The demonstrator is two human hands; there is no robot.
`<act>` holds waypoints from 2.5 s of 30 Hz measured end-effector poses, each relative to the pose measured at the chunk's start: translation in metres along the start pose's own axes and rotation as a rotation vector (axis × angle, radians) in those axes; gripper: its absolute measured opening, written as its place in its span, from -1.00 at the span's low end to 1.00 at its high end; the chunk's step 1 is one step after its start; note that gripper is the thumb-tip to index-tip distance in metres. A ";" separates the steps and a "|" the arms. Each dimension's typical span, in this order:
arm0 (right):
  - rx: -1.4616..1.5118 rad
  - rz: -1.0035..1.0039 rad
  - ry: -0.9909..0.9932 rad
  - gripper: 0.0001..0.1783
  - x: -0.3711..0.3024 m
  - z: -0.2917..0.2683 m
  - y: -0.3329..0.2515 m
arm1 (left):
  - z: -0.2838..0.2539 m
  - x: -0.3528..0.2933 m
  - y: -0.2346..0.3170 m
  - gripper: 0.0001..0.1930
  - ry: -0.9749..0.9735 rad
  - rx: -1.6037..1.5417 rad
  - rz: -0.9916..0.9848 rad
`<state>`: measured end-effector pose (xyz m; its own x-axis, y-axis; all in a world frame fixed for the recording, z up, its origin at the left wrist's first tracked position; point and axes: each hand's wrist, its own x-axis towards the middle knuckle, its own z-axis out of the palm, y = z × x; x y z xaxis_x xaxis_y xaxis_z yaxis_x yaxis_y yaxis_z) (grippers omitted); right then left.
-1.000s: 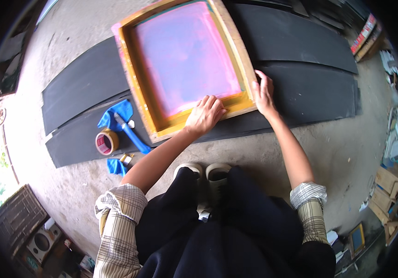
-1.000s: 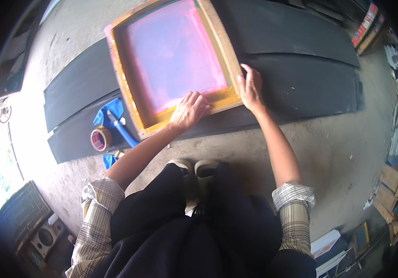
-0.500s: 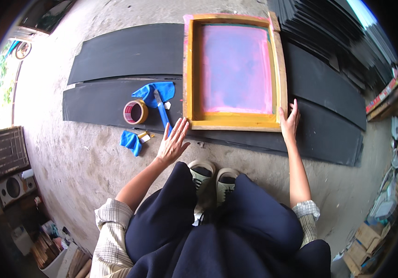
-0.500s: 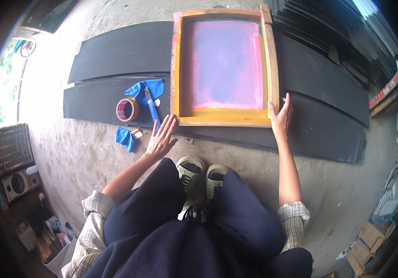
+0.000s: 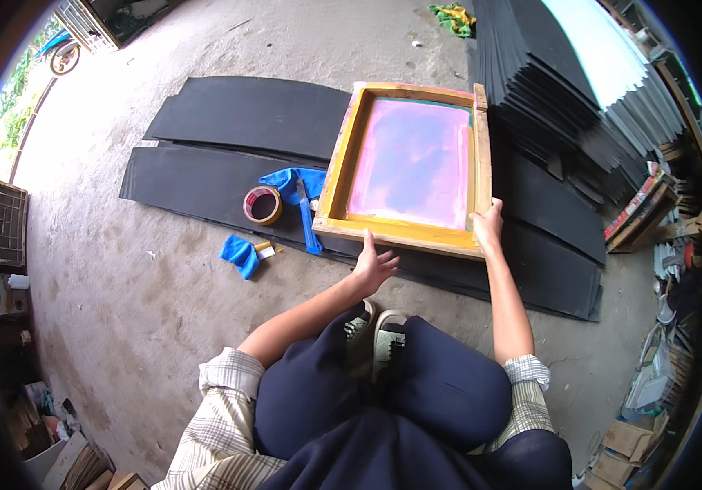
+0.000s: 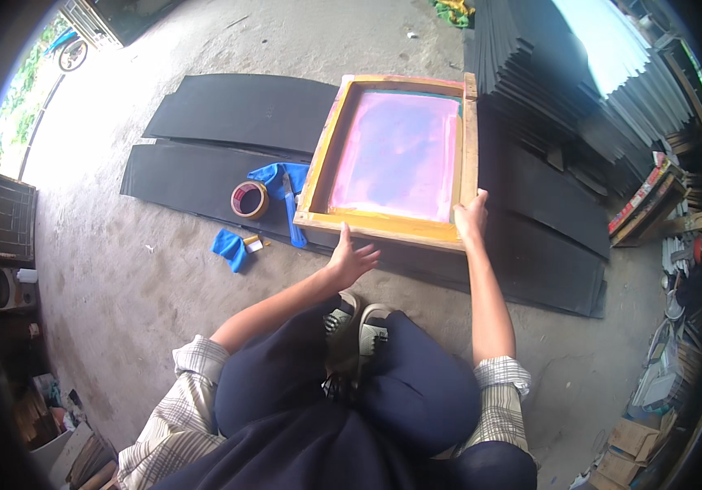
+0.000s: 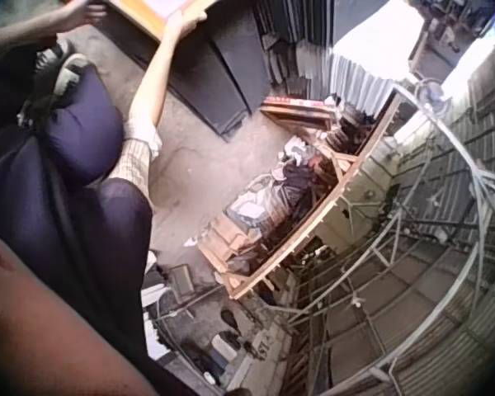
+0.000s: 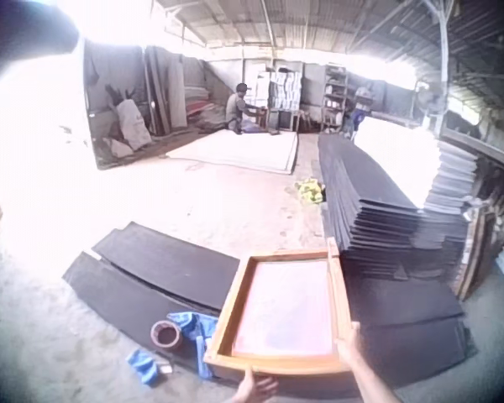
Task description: The person sits on the floor and applies yellow masking tape to the edges of a wooden frame containing a pink screen. They use a utility knife to cut the tape and smooth it down with their fingers, repeating the process for each side of the frame.
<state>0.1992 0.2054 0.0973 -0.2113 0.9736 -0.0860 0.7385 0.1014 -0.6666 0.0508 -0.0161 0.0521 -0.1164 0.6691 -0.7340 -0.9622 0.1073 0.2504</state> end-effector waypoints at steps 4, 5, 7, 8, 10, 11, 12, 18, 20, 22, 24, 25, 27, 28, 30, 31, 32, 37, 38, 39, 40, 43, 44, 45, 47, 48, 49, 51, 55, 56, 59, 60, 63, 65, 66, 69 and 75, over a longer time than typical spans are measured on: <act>-0.039 -0.087 0.131 -0.41 -0.038 -0.020 -0.058 | 0.015 0.011 0.010 -0.37 -0.216 0.044 0.052; -0.059 -0.099 0.156 -0.41 -0.042 -0.026 -0.072 | 0.011 0.010 0.010 -0.40 -0.292 0.086 0.114; -0.086 -0.107 0.190 -0.41 -0.059 -0.041 -0.095 | 0.015 -0.003 0.013 -0.42 -0.364 0.133 0.191; -0.041 -0.128 0.231 -0.42 -0.063 -0.046 -0.098 | 0.021 -0.008 0.019 -0.40 -0.365 0.136 0.221; 0.055 -0.185 0.308 -0.43 -0.073 -0.054 -0.105 | 0.038 -0.022 0.036 -0.36 -0.336 0.124 0.304; 0.119 -0.240 0.363 -0.43 -0.081 -0.056 -0.109 | 0.048 -0.031 0.047 -0.32 -0.305 0.108 0.352; 0.151 -0.305 0.451 -0.40 -0.086 -0.056 -0.108 | 0.060 -0.041 0.052 -0.29 -0.276 0.088 0.389; 0.473 -0.397 0.623 -0.29 -0.133 -0.087 -0.166 | 0.107 -0.100 0.100 -0.27 -0.384 0.275 0.672; 0.598 -0.450 0.622 -0.25 -0.132 -0.105 -0.180 | 0.123 -0.119 0.119 -0.30 -0.488 0.338 0.764; 0.743 -0.539 0.578 -0.14 -0.116 -0.130 -0.186 | 0.145 -0.146 0.132 -0.31 -0.564 0.373 0.827; 1.021 -0.563 0.399 -0.05 -0.094 -0.165 -0.191 | 0.150 -0.156 0.159 -0.33 -0.680 0.444 0.891; 1.195 -0.486 0.358 -0.09 -0.091 -0.179 -0.201 | 0.147 -0.161 0.170 -0.35 -0.636 0.464 0.926; 1.401 -0.454 0.190 -0.19 -0.062 -0.223 -0.204 | 0.149 -0.171 0.193 -0.45 -0.563 0.472 0.942; 1.433 -0.490 0.055 -0.26 -0.041 -0.244 -0.196 | 0.150 -0.171 0.206 -0.50 -0.529 0.483 0.977; 1.416 -0.210 -0.032 -0.42 -0.025 -0.236 -0.185 | 0.138 -0.168 0.228 -0.48 -0.463 0.514 0.992; 1.435 -0.150 -0.009 -0.47 -0.015 -0.213 -0.169 | 0.136 -0.161 0.226 -0.42 -0.356 0.430 1.059; 1.443 -0.089 0.028 -0.51 -0.010 -0.192 -0.142 | 0.134 -0.154 0.221 -0.40 -0.440 0.374 1.024; 1.490 0.232 0.260 -0.63 -0.030 -0.079 -0.030 | 0.081 -0.087 0.177 -0.58 -0.080 0.697 1.001; 1.439 0.328 0.324 -0.64 -0.043 -0.059 -0.013 | 0.061 -0.071 0.166 -0.59 -0.002 0.730 0.917; 1.427 0.355 0.337 -0.64 -0.052 -0.048 0.005 | 0.047 -0.059 0.155 -0.57 0.010 0.768 0.893; 1.414 0.396 0.350 -0.64 -0.061 -0.033 0.024 | 0.030 -0.041 0.147 -0.50 -0.007 0.757 0.784; 1.404 0.316 0.399 -0.50 -0.076 -0.004 0.060 | -0.005 0.003 0.131 -0.44 -0.042 0.757 0.706; 1.415 0.283 0.412 -0.45 -0.081 0.003 0.066 | -0.011 0.018 0.133 -0.41 -0.059 0.780 0.719; 1.404 0.289 0.364 -0.39 -0.079 -0.003 0.072 | -0.004 0.029 0.135 -0.39 -0.113 0.787 0.718; 1.378 0.319 0.299 -0.40 -0.082 0.011 0.092 | -0.006 0.057 0.139 -0.37 -0.154 0.822 0.732; 1.364 0.324 0.265 -0.38 -0.083 0.016 0.100 | -0.006 0.071 0.140 -0.37 -0.161 0.849 0.732; 1.289 0.386 0.268 -0.40 -0.087 0.018 0.099 | -0.004 0.080 0.140 -0.37 -0.151 0.896 0.728; 1.148 0.495 0.272 -0.40 -0.094 0.022 0.094 | -0.002 0.093 0.143 -0.39 -0.134 0.993 0.736; 0.974 0.653 0.009 -0.33 -0.096 0.019 0.111 | -0.001 0.116 0.150 -0.37 -0.144 1.096 0.726; 0.917 0.689 -0.002 -0.37 -0.097 0.019 0.116 | 0.001 0.119 0.150 -0.37 -0.142 1.093 0.722; 0.846 0.695 -0.069 -0.39 -0.099 0.018 0.106 | -0.004 0.122 0.155 -0.36 -0.112 1.163 0.709; 0.821 0.685 -0.075 -0.38 -0.096 0.015 0.105 | 0.000 0.123 0.155 -0.36 -0.110 1.171 0.724; 0.742 0.649 -0.124 -0.36 -0.091 0.009 0.107 | 0.001 0.124 0.157 -0.36 -0.115 1.164 0.754; 0.710 0.601 -0.139 -0.28 -0.085 0.010 0.112 | 0.001 0.129 0.164 -0.36 -0.102 1.205 0.780; 0.699 0.617 -0.168 -0.28 -0.083 0.012 0.111 | -0.002 0.131 0.169 -0.36 -0.084 1.228 0.793; 0.602 0.670 -0.250 -0.34 -0.077 0.014 0.099 | -0.004 0.141 0.183 -0.29 0.198 1.707 1.122; 0.076 0.434 -0.551 -0.52 -0.069 0.005 0.095 | -0.051 0.110 0.133 -0.27 0.133 1.936 1.327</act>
<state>0.2808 0.1465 0.0362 -0.2161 0.6753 -0.7051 0.7871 -0.3069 -0.5351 -0.1027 0.0342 -0.0270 -0.3302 0.9064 0.2634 0.8665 0.1803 0.4656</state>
